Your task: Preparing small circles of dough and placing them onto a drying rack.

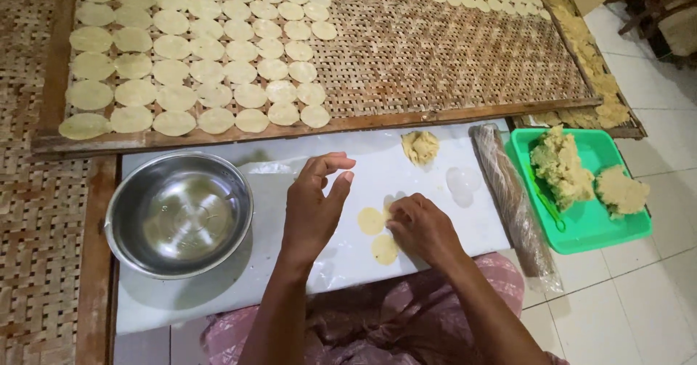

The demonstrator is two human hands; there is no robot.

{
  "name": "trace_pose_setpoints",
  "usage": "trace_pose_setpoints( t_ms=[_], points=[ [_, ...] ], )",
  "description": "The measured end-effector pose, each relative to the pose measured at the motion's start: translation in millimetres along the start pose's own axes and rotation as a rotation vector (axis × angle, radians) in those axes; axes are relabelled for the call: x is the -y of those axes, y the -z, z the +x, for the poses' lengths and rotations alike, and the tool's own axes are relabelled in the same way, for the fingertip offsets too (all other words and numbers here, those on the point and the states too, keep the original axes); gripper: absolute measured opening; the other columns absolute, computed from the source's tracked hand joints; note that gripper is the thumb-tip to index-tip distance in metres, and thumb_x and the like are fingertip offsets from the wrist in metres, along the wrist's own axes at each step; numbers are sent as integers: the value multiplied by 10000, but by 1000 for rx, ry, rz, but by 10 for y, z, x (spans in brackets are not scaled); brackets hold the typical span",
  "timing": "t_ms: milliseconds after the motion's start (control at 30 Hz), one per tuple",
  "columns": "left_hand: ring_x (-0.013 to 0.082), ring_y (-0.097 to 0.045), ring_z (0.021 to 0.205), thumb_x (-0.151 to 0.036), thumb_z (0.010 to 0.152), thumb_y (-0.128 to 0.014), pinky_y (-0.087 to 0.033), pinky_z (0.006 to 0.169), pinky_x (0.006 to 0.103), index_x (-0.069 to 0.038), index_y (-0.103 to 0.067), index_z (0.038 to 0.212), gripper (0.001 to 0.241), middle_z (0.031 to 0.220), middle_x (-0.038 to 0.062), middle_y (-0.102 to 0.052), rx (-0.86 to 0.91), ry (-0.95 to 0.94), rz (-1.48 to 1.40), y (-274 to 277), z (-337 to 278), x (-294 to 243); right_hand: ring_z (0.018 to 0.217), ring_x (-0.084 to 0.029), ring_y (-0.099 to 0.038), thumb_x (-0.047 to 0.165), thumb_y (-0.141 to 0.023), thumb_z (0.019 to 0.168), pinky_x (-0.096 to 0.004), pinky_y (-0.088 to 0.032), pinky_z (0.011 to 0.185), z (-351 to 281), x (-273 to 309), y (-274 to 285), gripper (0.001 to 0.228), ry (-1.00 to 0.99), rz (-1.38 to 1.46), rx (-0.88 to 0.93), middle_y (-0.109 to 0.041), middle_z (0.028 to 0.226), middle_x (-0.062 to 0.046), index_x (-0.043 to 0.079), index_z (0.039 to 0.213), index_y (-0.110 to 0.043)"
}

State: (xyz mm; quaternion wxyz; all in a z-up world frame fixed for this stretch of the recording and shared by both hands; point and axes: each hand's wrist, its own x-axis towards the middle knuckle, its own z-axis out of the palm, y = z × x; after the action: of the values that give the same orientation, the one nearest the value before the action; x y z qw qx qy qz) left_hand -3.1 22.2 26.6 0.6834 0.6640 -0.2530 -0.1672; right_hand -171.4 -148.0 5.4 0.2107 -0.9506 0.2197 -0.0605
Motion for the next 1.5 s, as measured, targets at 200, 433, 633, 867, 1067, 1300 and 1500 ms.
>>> trace_pose_setpoints(
  t_ms=[200,433,633,867,1067,1300,1500],
  points=[
    [205,-711,1122,-191,945,-643,-538,939,357,-114,-712,1135,217,1261,67,-710,-6,-12,20,-8,1,2,818,-252,-716,104,-730,856,-366,-581,708,8,48,12,310,55,13,-56,-721,932,-84,127,1163,-693],
    [209,-704,1104,-199,940,-641,-541,926,356,-119,-719,1137,226,1251,63,-713,-2,0,54,1,5,-22,813,-194,-735,106,-750,865,-332,-598,717,18,-48,47,348,-127,223,9,-768,944,-60,137,1208,-701],
    [206,-700,1111,-192,938,-634,-533,935,353,-114,-718,1141,233,1258,66,-709,4,-27,53,-32,-1,17,831,-233,-697,106,-785,815,-372,-582,722,-11,101,38,411,99,82,-21,-712,937,-97,118,1212,-683],
    [217,-706,1070,-201,939,-646,-542,908,354,-120,-711,1144,230,1201,56,-729,25,14,75,-109,-31,75,783,-156,-712,80,-752,855,-310,-601,730,81,-96,109,394,-108,152,23,-747,903,-47,149,1239,-696],
    [232,-656,1204,-235,935,-674,-500,993,386,-121,-637,1268,355,1286,89,-704,118,104,-17,-368,-26,314,813,-83,-706,94,-733,902,-262,-593,746,219,-268,357,348,-225,309,28,-749,907,-13,137,1246,-704],
    [255,-577,1195,-422,980,-562,-459,1016,463,-163,-374,1540,645,1399,133,-531,186,646,-1023,-829,-45,916,890,-123,-663,73,-708,924,-299,-567,807,341,-174,467,352,-189,908,49,-707,982,-34,15,1269,-676],
    [295,-634,1108,-424,1006,-510,-551,977,478,-54,-361,1506,639,1239,186,-576,123,546,-1204,-660,-24,699,957,-149,-682,111,-671,945,-328,-588,872,356,-67,425,340,-202,973,44,-728,1065,-66,9,1269,-663]
  ],
)
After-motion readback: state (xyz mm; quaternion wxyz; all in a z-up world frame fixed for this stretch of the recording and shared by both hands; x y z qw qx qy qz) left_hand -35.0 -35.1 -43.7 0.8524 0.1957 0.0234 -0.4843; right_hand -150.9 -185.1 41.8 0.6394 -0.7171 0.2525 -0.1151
